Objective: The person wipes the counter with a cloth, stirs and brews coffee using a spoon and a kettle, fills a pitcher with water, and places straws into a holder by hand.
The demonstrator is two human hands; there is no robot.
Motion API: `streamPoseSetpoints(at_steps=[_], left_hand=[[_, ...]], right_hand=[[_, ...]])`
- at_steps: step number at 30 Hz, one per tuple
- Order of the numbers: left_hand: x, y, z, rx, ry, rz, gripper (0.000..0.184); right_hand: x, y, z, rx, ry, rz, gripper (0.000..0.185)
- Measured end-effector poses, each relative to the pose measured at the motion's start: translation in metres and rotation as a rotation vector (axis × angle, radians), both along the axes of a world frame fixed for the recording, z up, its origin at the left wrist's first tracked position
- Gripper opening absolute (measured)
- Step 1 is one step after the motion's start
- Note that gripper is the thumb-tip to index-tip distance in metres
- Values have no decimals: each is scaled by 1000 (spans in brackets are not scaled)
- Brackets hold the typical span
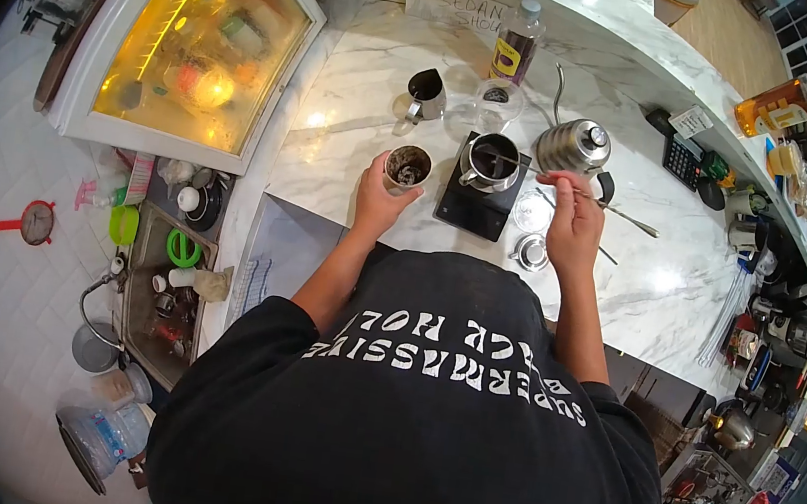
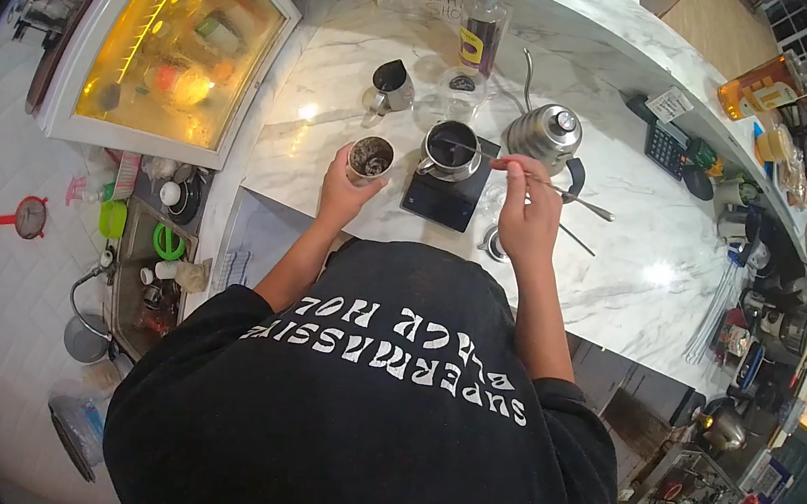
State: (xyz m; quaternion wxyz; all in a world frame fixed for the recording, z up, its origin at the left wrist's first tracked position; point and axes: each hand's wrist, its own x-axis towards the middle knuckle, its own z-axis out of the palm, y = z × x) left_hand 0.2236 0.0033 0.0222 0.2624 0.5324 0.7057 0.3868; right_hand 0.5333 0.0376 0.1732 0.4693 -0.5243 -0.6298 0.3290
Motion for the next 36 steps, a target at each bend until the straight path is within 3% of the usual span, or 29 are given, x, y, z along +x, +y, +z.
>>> streamPoseSetpoints(at_steps=[3, 6, 9, 12, 15, 18, 24, 36], left_hand=[[1, -6, 10, 49, -111, 7, 107], [9, -18, 33, 183, 157, 60, 124], [22, -23, 63, 318, 203, 49, 111], [32, -13, 84, 364, 289, -73, 80], [46, -1, 106, 269, 266, -194, 49], [62, 10, 109, 228, 216, -234, 33], [75, 19, 96, 233, 131, -223, 21], [78, 15, 94, 244, 86, -211, 19]], right_hand=[[-1, 6, 1, 103, -109, 92, 26], [2, 11, 4, 151, -165, 110, 21], [5, 8, 10, 193, -203, 107, 18], [3, 2, 9, 176, -182, 145, 14], [1, 4, 8, 195, -195, 165, 11], [4, 7, 15, 186, -248, 142, 10], [5, 10, 19, 206, -260, 233, 11], [4, 15, 25, 267, -330, 243, 11]])
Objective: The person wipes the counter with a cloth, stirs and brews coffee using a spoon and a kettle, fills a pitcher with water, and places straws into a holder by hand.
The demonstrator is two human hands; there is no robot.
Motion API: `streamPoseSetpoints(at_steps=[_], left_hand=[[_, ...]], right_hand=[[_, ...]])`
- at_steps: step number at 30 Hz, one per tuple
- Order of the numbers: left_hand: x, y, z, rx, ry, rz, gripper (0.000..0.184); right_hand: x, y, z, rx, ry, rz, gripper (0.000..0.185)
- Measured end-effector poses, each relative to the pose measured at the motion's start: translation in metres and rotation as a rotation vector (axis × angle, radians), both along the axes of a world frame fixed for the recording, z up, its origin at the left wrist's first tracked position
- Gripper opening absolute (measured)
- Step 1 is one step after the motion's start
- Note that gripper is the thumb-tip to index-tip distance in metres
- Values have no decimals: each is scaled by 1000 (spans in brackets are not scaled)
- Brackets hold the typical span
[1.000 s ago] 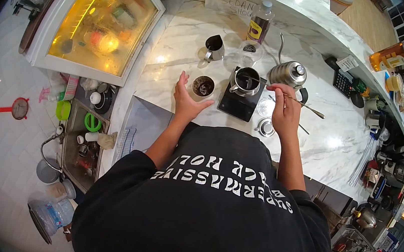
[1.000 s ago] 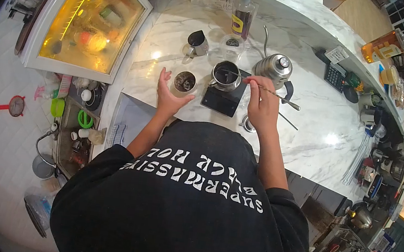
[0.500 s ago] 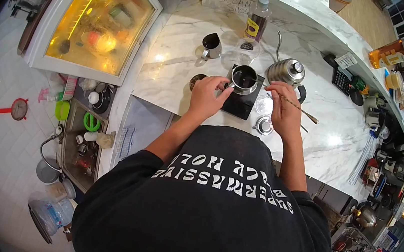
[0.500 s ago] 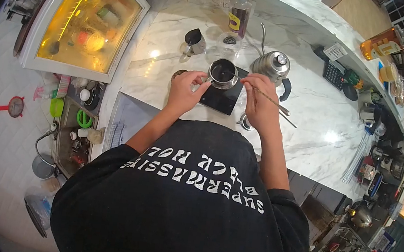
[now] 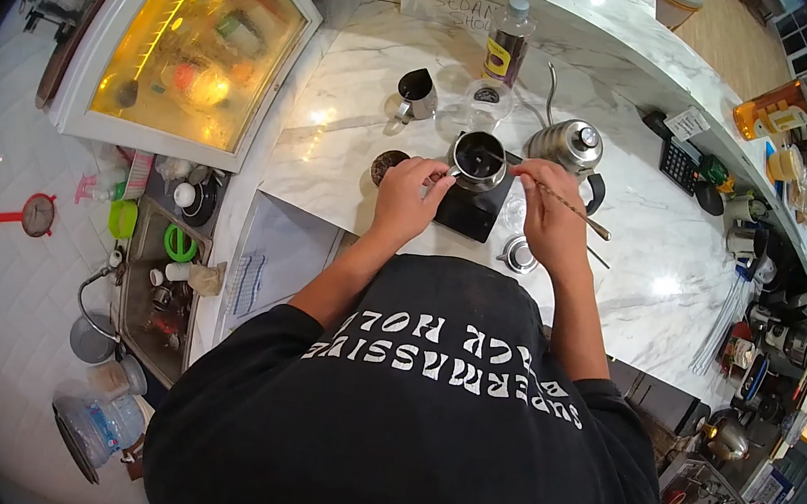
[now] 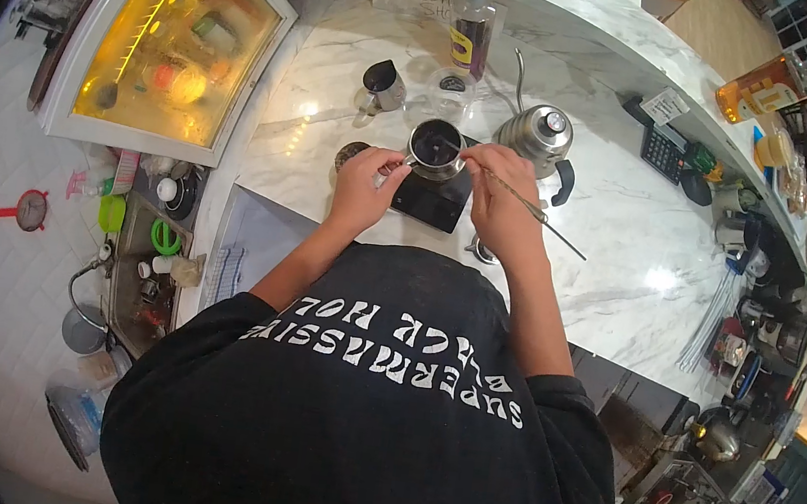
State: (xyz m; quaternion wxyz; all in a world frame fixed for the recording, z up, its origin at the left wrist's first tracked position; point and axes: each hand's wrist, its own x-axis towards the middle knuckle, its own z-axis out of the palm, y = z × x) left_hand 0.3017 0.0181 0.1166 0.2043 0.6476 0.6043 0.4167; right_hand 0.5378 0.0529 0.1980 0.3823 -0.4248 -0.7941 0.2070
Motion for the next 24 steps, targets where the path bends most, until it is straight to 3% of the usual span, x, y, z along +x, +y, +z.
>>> streamPoseSetpoints(at_steps=[24], left_hand=[[-2, -4, 1, 42, 91, -39, 21]], right_hand=[[-1, 5, 12, -27, -60, 4, 11]])
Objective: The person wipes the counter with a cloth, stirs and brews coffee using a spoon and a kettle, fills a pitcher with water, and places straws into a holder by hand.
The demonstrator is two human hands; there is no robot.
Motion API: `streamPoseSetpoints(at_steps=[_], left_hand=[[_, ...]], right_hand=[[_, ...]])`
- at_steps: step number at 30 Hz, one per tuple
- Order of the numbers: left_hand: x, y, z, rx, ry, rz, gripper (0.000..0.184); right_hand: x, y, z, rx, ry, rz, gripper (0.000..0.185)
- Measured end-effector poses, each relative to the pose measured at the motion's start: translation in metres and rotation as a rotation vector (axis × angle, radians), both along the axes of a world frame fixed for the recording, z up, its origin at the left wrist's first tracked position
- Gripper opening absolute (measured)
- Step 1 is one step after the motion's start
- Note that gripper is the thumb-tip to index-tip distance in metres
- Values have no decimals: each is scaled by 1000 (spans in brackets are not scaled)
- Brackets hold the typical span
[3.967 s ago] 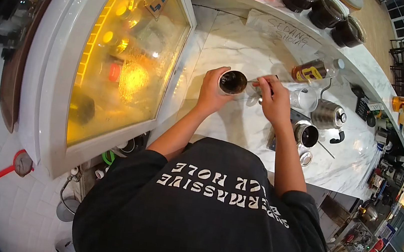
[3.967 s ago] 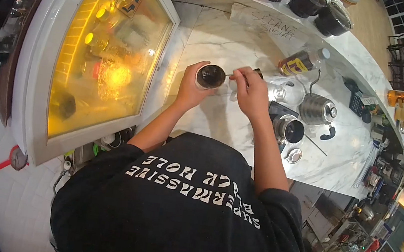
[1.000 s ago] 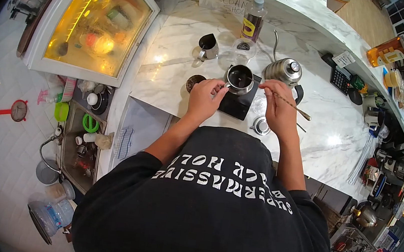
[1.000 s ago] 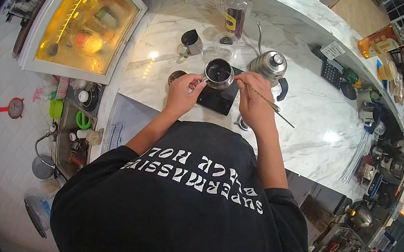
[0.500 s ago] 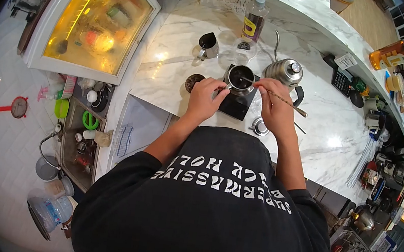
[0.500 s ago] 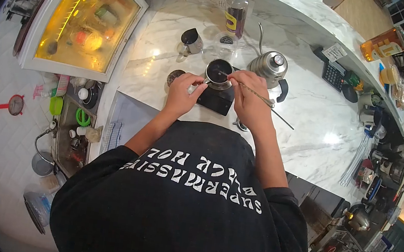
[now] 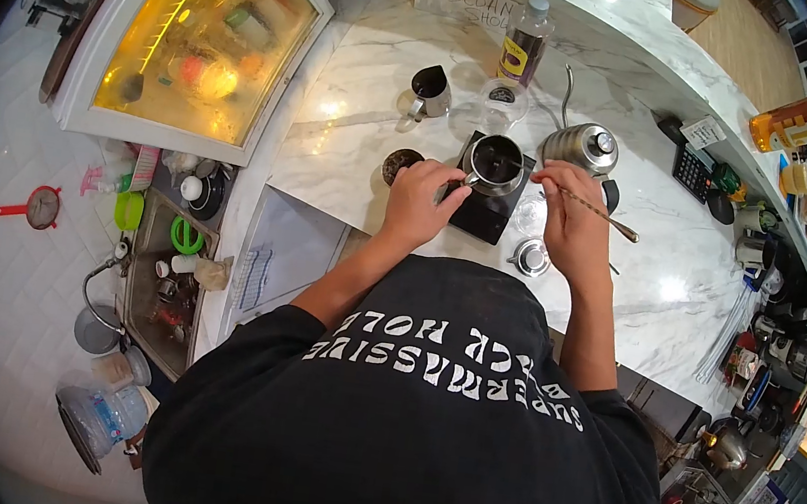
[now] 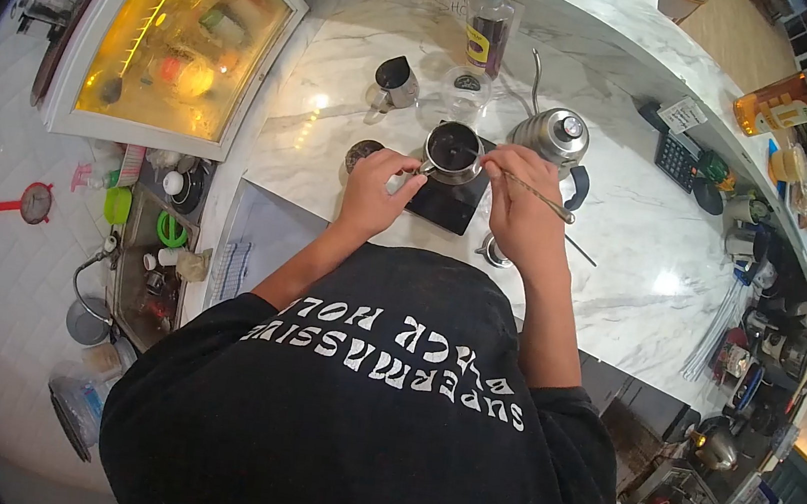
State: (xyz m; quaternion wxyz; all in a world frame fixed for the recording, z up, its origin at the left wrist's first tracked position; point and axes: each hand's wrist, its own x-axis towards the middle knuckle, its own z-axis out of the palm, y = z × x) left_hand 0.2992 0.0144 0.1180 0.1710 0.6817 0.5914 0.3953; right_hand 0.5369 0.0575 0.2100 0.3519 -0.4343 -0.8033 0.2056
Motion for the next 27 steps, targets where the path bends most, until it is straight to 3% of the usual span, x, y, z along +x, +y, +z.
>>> streamPoseSetpoints(at_steps=[27], left_hand=[[9, 0, -4, -11, 6, 35, 21]], right_hand=[[-6, 5, -1, 21, -8, 4, 12]])
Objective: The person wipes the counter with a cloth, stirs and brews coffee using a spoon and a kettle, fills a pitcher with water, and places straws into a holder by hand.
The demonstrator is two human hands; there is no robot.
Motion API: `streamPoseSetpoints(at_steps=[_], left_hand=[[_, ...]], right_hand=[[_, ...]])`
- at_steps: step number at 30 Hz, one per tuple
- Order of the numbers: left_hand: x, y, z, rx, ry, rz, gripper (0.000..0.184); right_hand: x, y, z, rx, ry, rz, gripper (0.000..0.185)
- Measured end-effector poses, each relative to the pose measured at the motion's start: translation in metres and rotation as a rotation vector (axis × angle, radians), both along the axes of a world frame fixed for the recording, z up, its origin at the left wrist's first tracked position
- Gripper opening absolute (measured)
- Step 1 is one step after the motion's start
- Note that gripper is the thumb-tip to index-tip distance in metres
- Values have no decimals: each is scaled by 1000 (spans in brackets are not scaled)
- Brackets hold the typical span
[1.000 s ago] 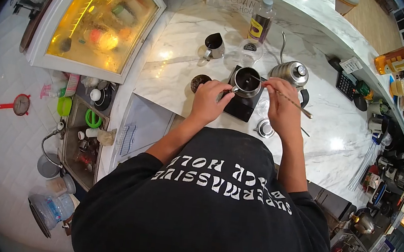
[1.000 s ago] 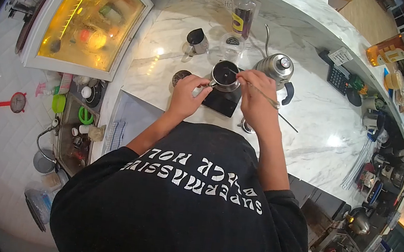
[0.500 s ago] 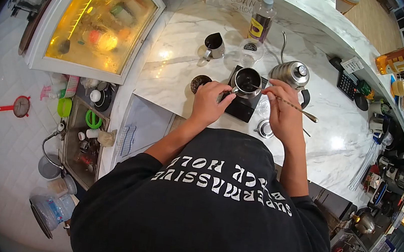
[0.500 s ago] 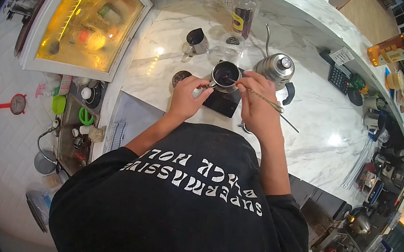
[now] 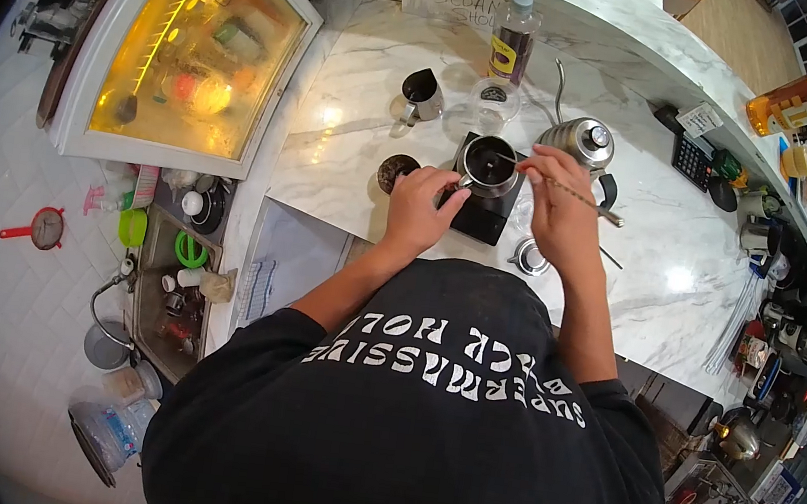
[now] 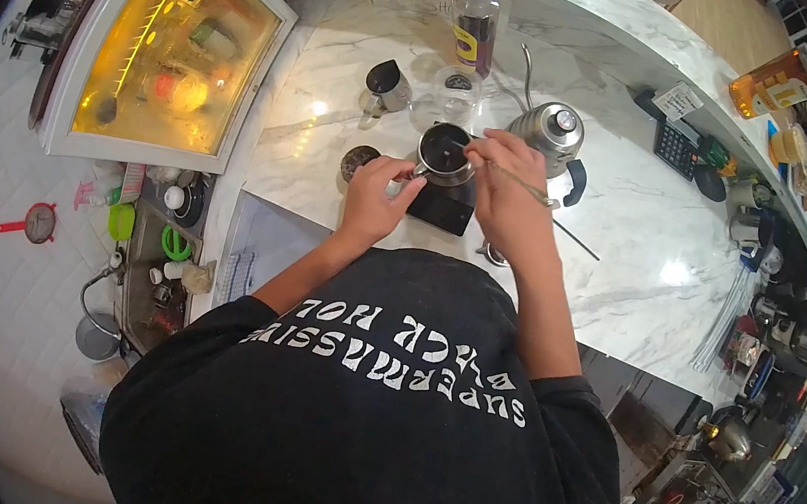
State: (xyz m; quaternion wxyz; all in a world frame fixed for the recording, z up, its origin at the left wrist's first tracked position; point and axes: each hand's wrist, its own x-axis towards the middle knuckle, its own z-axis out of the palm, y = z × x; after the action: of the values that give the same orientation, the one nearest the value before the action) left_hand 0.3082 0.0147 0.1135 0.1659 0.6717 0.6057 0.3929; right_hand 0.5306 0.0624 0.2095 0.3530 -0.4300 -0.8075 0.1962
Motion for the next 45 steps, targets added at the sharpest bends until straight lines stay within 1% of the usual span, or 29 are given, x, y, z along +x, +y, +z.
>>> streamPoseSetpoints(at_steps=[2, 6, 9, 12, 15, 18, 21, 22, 24, 26, 29, 33, 36, 39, 41, 45], left_hand=[[1, -1, 0, 1, 21, 8, 21], [1, -3, 0, -10, 27, 3, 21], [2, -1, -2, -67, -73, 4, 22], [7, -2, 2, -172, -280, 41, 23], [7, 0, 2, -331, -350, 35, 24], [10, 5, -15, -423, -673, 12, 23], [9, 6, -18, -459, -760, -29, 24], [8, 6, -18, -480, -757, -32, 24], [8, 6, -13, -523, -753, -37, 24], [8, 6, -15, -526, -741, -40, 24], [7, 9, -17, -525, -716, -42, 25], [5, 10, -23, -487, -734, -45, 26], [6, 11, -20, -490, -746, -45, 26], [5, 14, -21, -535, -687, -48, 27], [5, 15, -23, -512, -693, -61, 27], [6, 14, -23, -503, -709, -54, 27]], right_hand=[[5, 2, 2, -24, 22, -30, 12], [3, -2, 4, -43, 14, 63, 13], [0, 1, 2, -26, -2, 20, 13], [7, 5, 1, -28, -7, -7, 13], [10, -2, 3, -62, 4, -6, 13], [-1, -2, -1, -71, 30, 59, 13], [5, 2, 1, -42, -11, -28, 14], [7, 4, 0, -38, -15, -56, 14], [7, 0, 4, -64, -4, -14, 15], [7, -5, 8, -90, 7, 17, 17], [5, 3, 0, -83, 30, -25, 17], [15, 5, 5, -113, 20, -21, 17], [8, -1, -1, -72, 22, 59, 15], [5, 3, 0, -75, 28, 0, 15], [7, 3, 0, -105, 30, -67, 14], [11, -5, 3, -56, 7, 0, 14]])
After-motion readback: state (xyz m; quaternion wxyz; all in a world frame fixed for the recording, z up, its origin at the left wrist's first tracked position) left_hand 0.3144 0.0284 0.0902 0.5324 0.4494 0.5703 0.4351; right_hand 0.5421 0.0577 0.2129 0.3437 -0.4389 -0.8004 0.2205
